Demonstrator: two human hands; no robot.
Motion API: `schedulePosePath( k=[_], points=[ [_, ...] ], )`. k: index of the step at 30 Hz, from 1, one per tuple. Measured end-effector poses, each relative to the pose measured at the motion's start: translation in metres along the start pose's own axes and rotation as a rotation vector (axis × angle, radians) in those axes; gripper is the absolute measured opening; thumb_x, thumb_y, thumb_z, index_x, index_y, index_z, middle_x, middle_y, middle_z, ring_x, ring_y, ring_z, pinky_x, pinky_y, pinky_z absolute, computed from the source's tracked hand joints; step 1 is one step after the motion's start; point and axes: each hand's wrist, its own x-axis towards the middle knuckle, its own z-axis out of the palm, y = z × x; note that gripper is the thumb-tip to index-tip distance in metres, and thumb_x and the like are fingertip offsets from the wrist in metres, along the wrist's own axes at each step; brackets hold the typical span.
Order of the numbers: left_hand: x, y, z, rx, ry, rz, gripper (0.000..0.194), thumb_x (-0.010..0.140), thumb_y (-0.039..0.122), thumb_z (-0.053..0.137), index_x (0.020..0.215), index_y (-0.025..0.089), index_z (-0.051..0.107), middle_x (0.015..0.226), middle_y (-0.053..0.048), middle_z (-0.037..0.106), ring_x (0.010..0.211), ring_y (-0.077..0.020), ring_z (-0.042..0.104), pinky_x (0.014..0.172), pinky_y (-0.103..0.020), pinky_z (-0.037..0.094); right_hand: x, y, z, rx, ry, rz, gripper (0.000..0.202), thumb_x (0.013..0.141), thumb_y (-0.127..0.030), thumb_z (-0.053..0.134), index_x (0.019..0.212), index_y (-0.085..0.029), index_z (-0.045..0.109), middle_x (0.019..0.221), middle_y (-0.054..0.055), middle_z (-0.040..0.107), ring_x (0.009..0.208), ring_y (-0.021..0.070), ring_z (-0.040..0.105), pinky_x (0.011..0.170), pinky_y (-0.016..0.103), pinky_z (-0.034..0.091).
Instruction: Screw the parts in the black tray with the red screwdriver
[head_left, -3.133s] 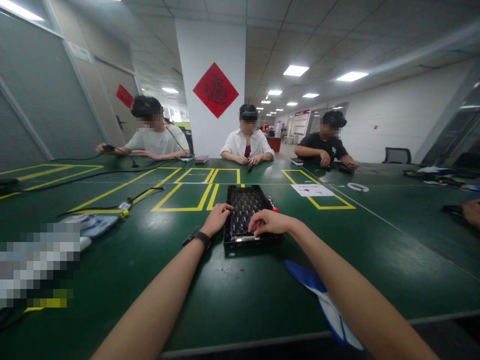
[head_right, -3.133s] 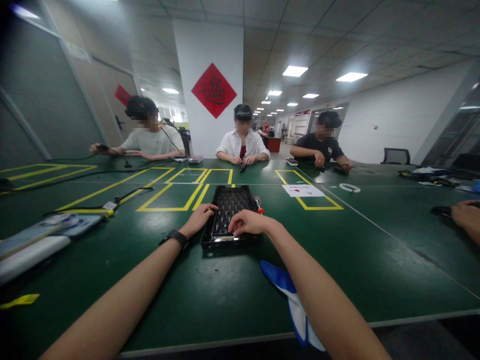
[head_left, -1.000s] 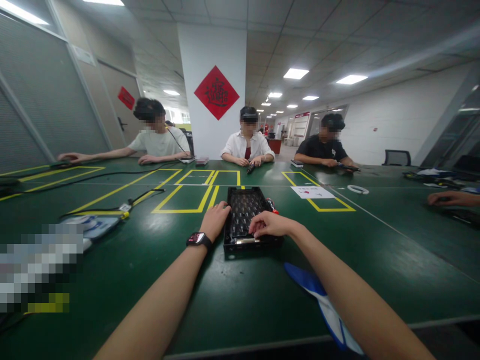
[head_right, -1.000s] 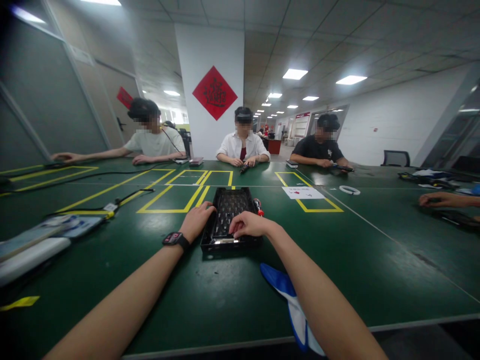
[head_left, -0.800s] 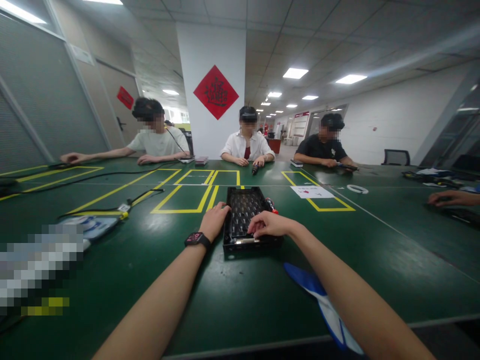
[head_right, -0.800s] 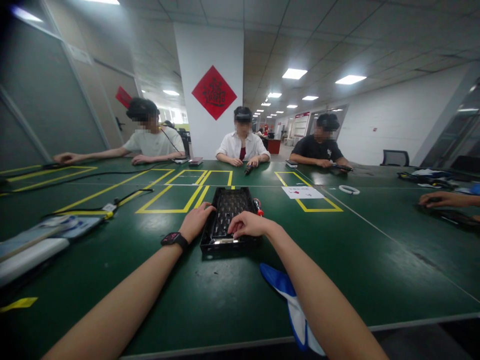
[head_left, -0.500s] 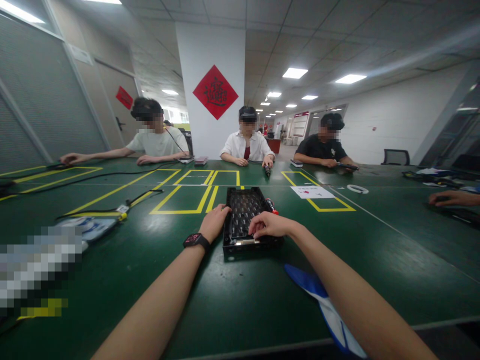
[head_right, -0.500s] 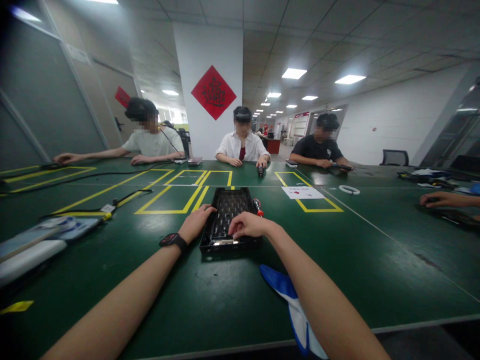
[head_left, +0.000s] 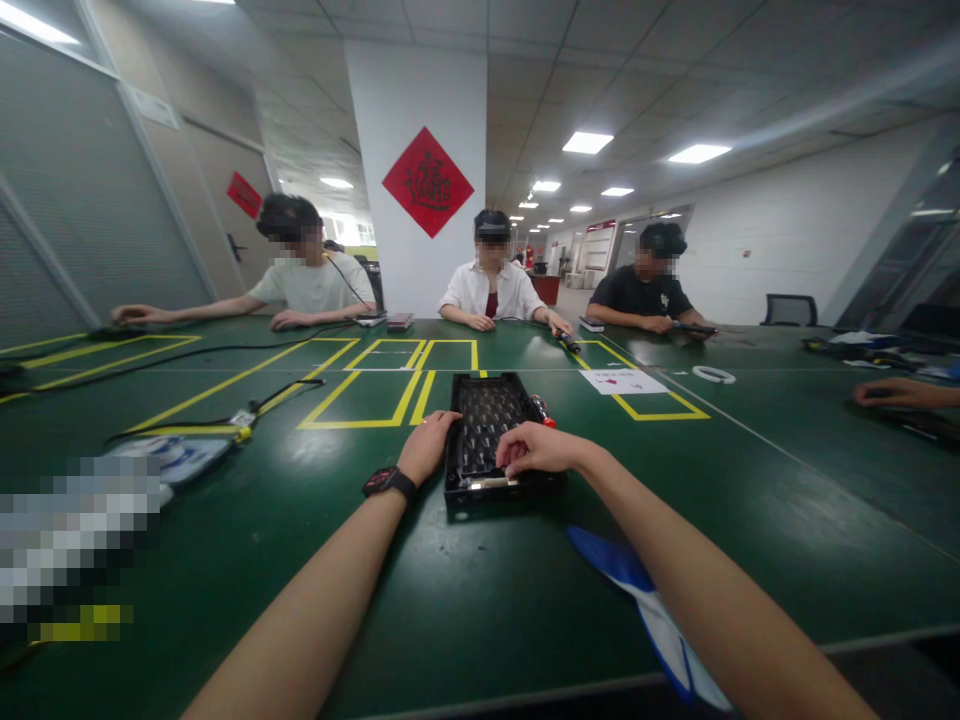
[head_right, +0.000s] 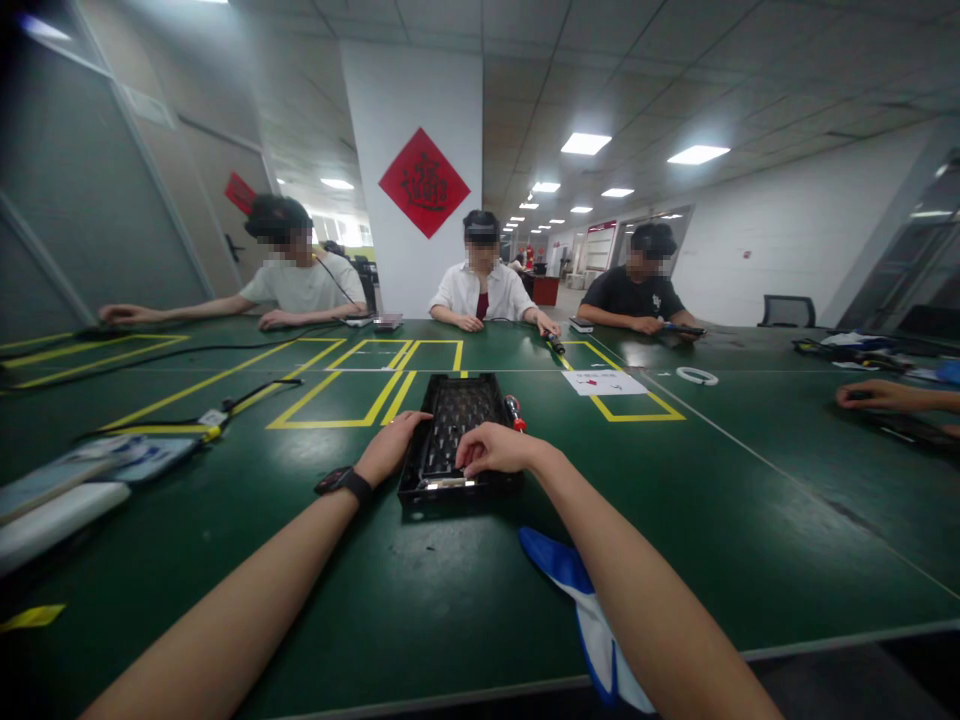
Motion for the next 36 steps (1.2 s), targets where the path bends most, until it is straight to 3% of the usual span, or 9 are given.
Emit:
schedulePosePath(
  k=[22, 27, 29, 32, 34, 36],
  points=[
    [-0.002, 0.001, -0.001, -0.057, 0.006, -0.031, 0.048, 0.075, 0.001, 0.039, 0.117, 0.020, 0.049, 0.111, -0.009, 0.052, 0.100, -0.0178, 0.053, 0.091, -0.033, 0.040, -0.001, -0.001, 0.001, 0.011, 0.009, 0.014, 0.031, 0.066, -0.031, 0.068, 0.089, -0.011, 0.064, 0.075, 0.003, 0.064, 0.069, 0.0114, 0.059, 0.066, 0.024, 0.046],
    [-0.004, 0.005, -0.003, -0.111, 0.025, -0.070, 0.051, 0.072, -0.001, 0.041, 0.117, 0.020, 0.049, 0.115, -0.009, 0.050, 0.101, -0.0177, 0.053, 0.090, -0.033, 0.041, -0.003, -0.005, -0.001, -0.002, 0.027, -0.019, 0.036, 0.066, -0.033, 0.068, 0.094, -0.011, 0.063, 0.083, 0.006, 0.065, 0.075, 0.0125, 0.059, 0.069, 0.025, 0.046],
    [-0.004, 0.006, -0.004, -0.134, 0.028, -0.099, 0.053, 0.071, -0.001, 0.042, 0.119, 0.020, 0.047, 0.115, -0.010, 0.049, 0.100, -0.0178, 0.054, 0.090, -0.033, 0.042, -0.003, -0.009, -0.004, -0.086, 0.131, -0.072, 0.034, 0.067, -0.035, 0.067, 0.093, -0.013, 0.064, 0.088, 0.006, 0.065, 0.078, 0.0129, 0.057, 0.070, 0.024, 0.044],
    [-0.002, 0.005, -0.003, -0.173, 0.075, -0.127, 0.053, 0.072, 0.001, 0.044, 0.121, 0.019, 0.044, 0.115, -0.010, 0.049, 0.100, -0.0181, 0.054, 0.089, -0.034, 0.043, -0.005, -0.010, -0.009, -0.301, 0.466, -0.039, 0.029, 0.077, -0.040, 0.057, 0.089, -0.015, 0.064, 0.085, 0.006, 0.064, 0.075, 0.0137, 0.056, 0.069, 0.025, 0.042],
    [0.000, 0.003, -0.002, -0.203, 0.148, -0.136, 0.048, 0.075, 0.005, 0.042, 0.121, 0.018, 0.044, 0.113, -0.010, 0.051, 0.101, -0.0183, 0.053, 0.090, -0.035, 0.042, -0.008, -0.007, -0.014, -0.474, 0.731, 0.151, 0.031, 0.084, -0.041, 0.045, 0.089, -0.015, 0.062, 0.084, 0.009, 0.063, 0.076, 0.0163, 0.056, 0.071, 0.028, 0.041],
    [0.003, 0.001, 0.000, -0.248, 0.213, -0.162, 0.039, 0.079, 0.010, 0.041, 0.118, 0.017, 0.045, 0.109, -0.010, 0.054, 0.100, -0.0180, 0.053, 0.090, -0.036, 0.042, -0.014, 0.000, -0.018, -0.622, 0.869, 0.437, 0.032, 0.086, -0.039, 0.041, 0.091, -0.015, 0.061, 0.088, 0.014, 0.062, 0.083, 0.0213, 0.058, 0.073, 0.032, 0.040]
  ],
)
